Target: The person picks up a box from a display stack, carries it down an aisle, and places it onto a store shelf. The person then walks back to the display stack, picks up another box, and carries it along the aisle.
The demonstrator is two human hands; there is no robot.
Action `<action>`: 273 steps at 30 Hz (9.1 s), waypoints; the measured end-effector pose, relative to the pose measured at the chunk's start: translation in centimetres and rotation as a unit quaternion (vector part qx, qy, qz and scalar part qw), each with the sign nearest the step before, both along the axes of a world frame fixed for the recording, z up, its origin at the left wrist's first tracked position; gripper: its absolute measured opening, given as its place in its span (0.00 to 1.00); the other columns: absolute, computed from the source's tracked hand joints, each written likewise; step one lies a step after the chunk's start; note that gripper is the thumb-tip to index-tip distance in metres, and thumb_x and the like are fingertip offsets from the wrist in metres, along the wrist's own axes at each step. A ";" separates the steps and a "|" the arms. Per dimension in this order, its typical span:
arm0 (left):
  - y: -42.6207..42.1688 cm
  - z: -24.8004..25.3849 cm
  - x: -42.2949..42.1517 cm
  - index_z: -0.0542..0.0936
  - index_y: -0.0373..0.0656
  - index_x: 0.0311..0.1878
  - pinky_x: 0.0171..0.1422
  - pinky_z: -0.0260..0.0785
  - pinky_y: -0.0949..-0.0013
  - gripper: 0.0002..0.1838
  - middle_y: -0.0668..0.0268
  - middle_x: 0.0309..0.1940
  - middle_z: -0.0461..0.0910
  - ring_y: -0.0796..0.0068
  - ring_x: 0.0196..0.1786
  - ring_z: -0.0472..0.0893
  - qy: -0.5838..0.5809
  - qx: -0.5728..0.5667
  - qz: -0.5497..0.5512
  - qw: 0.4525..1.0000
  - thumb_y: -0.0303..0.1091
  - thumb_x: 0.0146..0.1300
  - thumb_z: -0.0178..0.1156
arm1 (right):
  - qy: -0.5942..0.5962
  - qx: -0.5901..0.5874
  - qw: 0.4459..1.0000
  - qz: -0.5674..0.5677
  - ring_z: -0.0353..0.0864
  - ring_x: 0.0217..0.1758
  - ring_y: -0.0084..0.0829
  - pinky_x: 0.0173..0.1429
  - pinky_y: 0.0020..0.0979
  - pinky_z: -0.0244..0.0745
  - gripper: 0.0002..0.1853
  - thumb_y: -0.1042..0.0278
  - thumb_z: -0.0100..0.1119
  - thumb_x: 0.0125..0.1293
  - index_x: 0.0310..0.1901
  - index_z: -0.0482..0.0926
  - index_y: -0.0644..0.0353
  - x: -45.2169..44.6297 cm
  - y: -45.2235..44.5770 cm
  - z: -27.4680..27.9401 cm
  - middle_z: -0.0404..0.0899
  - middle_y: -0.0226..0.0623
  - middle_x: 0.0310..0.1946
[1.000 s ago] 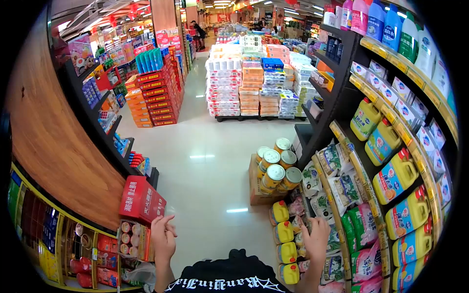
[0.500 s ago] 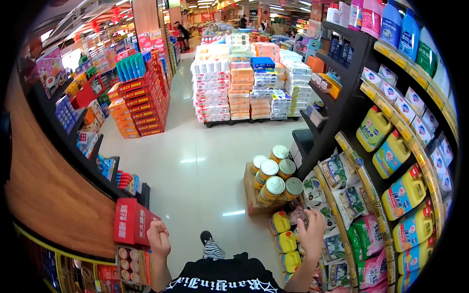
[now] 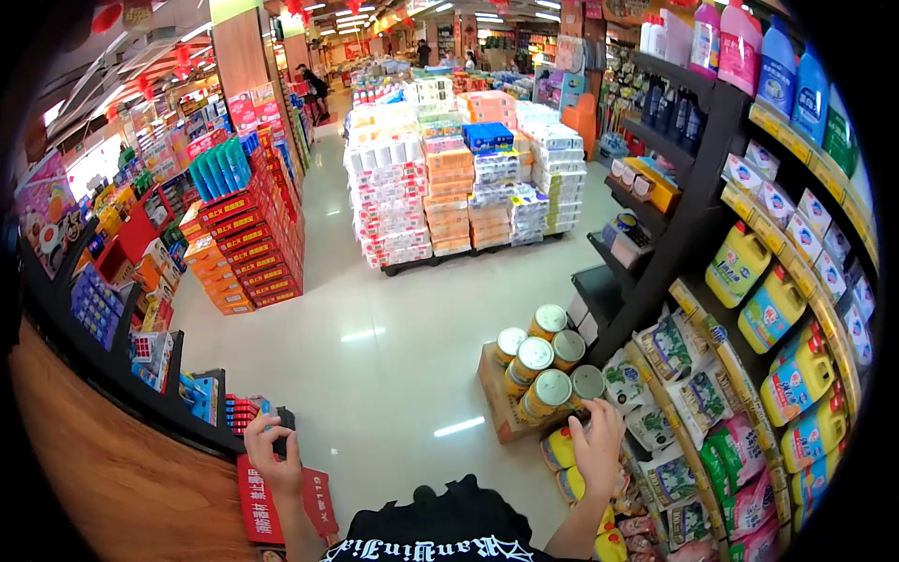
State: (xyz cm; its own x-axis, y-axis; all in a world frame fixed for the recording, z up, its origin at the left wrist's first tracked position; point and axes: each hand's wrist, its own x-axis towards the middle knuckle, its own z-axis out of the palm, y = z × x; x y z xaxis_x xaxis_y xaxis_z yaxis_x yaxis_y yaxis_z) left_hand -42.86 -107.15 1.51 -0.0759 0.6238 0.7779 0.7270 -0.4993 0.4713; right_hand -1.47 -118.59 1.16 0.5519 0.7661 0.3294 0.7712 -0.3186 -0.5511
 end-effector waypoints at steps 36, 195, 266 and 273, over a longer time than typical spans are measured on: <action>28.3 -1.0 17.9 0.79 0.41 0.31 0.44 0.67 0.62 0.07 0.62 0.34 0.78 0.61 0.39 0.77 0.031 -0.049 -0.026 0.998 0.21 0.47 0.64 | -0.017 -0.056 0.997 0.046 0.67 0.60 0.44 0.65 0.43 0.57 0.18 0.62 0.61 0.59 0.50 0.76 0.60 17.5 30.6 -1.9 0.73 0.42 0.52; 137.7 -13.1 45.8 0.67 0.31 0.61 0.70 0.61 0.62 0.22 0.56 0.59 0.73 0.65 0.62 0.72 -0.246 -0.726 -0.531 0.360 0.41 0.76 0.41 | 0.564 0.330 0.745 -0.132 0.76 0.54 0.28 0.61 0.29 0.70 0.26 0.77 0.61 0.64 0.59 0.60 0.60 12.4 130.9 -7.8 0.76 0.43 0.51; 38.1 -5.6 28.1 0.53 0.34 0.73 0.59 0.73 0.58 0.44 0.52 0.62 0.69 0.61 0.60 0.74 0.474 -0.411 -0.662 -0.409 0.24 0.56 0.65 | -0.010 0.579 0.410 -0.705 0.67 0.67 0.39 0.68 0.39 0.65 0.47 0.64 0.72 0.53 0.70 0.55 0.66 -40.4 51.2 -11.7 0.67 0.45 0.65; 29.5 -5.1 22.8 0.54 0.35 0.73 0.64 0.68 0.62 0.42 0.53 0.64 0.68 0.63 0.61 0.73 0.422 -0.455 -0.679 -0.393 0.24 0.57 0.64 | 0.017 0.570 0.481 -0.666 0.67 0.66 0.36 0.67 0.38 0.64 0.62 0.47 0.79 0.43 0.72 0.48 0.68 -44.7 39.3 -4.7 0.63 0.47 0.66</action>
